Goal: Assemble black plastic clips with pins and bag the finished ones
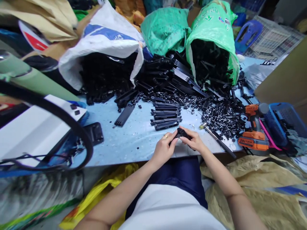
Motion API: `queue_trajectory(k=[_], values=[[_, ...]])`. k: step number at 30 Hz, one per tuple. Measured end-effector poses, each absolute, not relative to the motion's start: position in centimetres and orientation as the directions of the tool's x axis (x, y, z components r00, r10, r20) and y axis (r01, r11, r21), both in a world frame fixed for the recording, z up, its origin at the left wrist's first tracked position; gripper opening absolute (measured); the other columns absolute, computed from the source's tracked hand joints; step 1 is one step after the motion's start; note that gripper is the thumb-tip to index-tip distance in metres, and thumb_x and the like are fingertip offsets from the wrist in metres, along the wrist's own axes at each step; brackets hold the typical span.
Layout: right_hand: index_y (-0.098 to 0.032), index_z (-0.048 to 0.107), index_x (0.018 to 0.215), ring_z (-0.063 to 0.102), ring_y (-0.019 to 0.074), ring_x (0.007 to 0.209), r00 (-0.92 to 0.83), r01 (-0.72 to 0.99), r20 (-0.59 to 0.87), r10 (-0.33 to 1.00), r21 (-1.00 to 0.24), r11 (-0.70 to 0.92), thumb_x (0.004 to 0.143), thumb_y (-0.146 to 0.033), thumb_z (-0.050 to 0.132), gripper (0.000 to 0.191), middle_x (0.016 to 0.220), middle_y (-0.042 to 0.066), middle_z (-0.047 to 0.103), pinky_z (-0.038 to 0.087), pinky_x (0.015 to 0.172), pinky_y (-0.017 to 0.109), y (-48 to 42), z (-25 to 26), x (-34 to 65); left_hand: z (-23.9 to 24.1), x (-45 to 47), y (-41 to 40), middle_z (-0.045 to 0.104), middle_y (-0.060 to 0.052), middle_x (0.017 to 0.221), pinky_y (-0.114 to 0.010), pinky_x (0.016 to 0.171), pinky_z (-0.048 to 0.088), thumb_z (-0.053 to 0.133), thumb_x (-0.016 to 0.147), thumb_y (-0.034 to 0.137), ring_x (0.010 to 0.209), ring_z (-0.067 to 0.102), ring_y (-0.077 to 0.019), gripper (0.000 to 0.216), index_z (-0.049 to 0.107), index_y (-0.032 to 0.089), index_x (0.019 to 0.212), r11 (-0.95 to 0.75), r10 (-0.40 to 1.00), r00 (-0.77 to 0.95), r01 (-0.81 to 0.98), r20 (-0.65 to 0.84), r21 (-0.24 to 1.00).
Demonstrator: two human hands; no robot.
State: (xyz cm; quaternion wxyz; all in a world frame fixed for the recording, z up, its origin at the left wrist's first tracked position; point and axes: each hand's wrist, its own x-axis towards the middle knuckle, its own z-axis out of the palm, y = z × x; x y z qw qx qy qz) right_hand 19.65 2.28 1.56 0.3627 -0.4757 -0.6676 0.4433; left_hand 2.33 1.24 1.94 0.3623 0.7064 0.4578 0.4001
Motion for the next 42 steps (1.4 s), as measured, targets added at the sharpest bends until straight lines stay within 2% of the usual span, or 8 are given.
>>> queue_trajectory(k=[6,13,17,21,26,30,36,42], values=[[-0.021,0.052,0.125,0.059,0.0183,0.087,-0.415,0.442,0.239,0.878,-0.790,0.424,0.082,-0.044,0.052,0.049,0.092,0.007,0.063,0.048,0.082,0.035,2.8,2.2,20.5,1.5,3.2,1.0,0.063,-0.007,0.086,-0.029,0.074,0.050,0.044,0.088,0.029,0.081,0.060,-0.0177,0.032,0.060,0.020,0.114,-0.383,0.921,0.229,0.386,0.315,0.839],[-0.021,0.040,0.134,0.057,0.0127,0.064,-0.180,0.386,0.315,0.932,-0.848,0.362,0.091,-0.041,0.037,0.048,0.098,0.008,0.060,0.052,0.064,0.029,0.7,0.3,17.0,1.2,4.7,1.1,0.061,-0.007,0.085,-0.026,0.071,0.050,0.039,0.091,0.027,0.078,0.059,-0.0141,0.031,0.060,0.018,0.112,-0.466,0.850,-0.057,0.381,0.523,0.799],[-0.022,0.039,0.135,0.060,0.0165,0.084,-0.203,0.505,0.256,0.945,-0.800,0.325,0.093,-0.042,0.033,0.047,0.103,0.009,0.061,0.051,0.073,0.030,0.3,-0.5,16.5,-0.3,4.1,1.0,0.062,-0.007,0.088,-0.028,0.069,0.051,0.038,0.090,0.032,0.074,0.060,-0.0148,0.033,0.061,0.017,0.108,-0.357,0.927,0.023,0.346,0.373,0.867],[-0.023,0.048,0.128,0.059,0.0188,0.092,-0.383,0.761,0.043,0.923,-0.551,0.342,0.090,-0.044,0.039,0.044,0.103,0.007,0.062,0.049,0.076,0.031,3.5,0.9,19.2,-2.2,3.2,-0.3,0.061,-0.009,0.093,-0.030,0.057,0.052,0.033,0.090,0.030,0.060,0.060,-0.0141,0.041,0.043,0.016,0.127,-0.088,0.993,-0.026,0.454,0.112,0.886],[-0.015,0.052,0.122,0.050,0.0229,0.102,-0.129,0.984,0.069,0.989,-0.113,0.136,0.091,-0.026,0.040,0.035,0.112,0.013,0.058,0.044,0.079,0.032,12.1,4.8,25.1,-1.8,2.2,0.1,0.053,-0.011,0.120,-0.053,0.098,0.035,0.046,0.078,0.011,0.116,0.046,-0.0283,0.044,0.052,0.024,0.120,-0.566,0.822,0.498,0.659,0.277,0.494],[-0.009,0.061,0.102,0.049,0.0228,0.098,-0.115,0.988,-0.002,0.993,0.107,0.114,0.086,-0.003,0.038,0.029,0.103,0.016,0.059,0.039,0.073,0.031,17.6,5.8,27.8,-0.8,2.9,2.0,0.063,-0.007,0.092,-0.054,0.098,0.033,0.040,0.082,0.007,0.097,0.056,-0.0218,0.037,0.056,0.021,0.113,-0.771,0.624,0.767,0.572,0.149,0.280],[-0.010,0.060,0.076,0.054,0.0132,0.079,-0.096,0.995,-0.001,0.995,0.039,0.096,0.081,-0.003,0.052,0.012,0.085,0.004,0.059,0.042,0.069,0.027,19.3,6.1,29.2,-0.6,2.9,2.5,0.061,-0.006,0.079,-0.040,0.085,0.043,0.041,0.088,0.014,0.079,0.057,-0.0183,0.032,0.054,0.016,0.117,-0.737,0.676,0.715,0.654,0.181,0.169],[-0.012,0.059,0.080,0.056,0.0154,0.079,-0.047,0.986,0.190,0.981,-0.147,0.076,0.077,-0.011,0.061,0.004,0.085,0.008,0.062,0.042,0.069,0.027,15.4,8.8,29.9,-1.2,2.1,2.1,0.061,-0.012,0.099,-0.039,0.082,0.046,0.052,0.084,0.025,0.096,0.057,-0.0242,0.040,0.048,0.016,0.123,-0.636,0.764,0.624,0.689,0.162,0.346]])
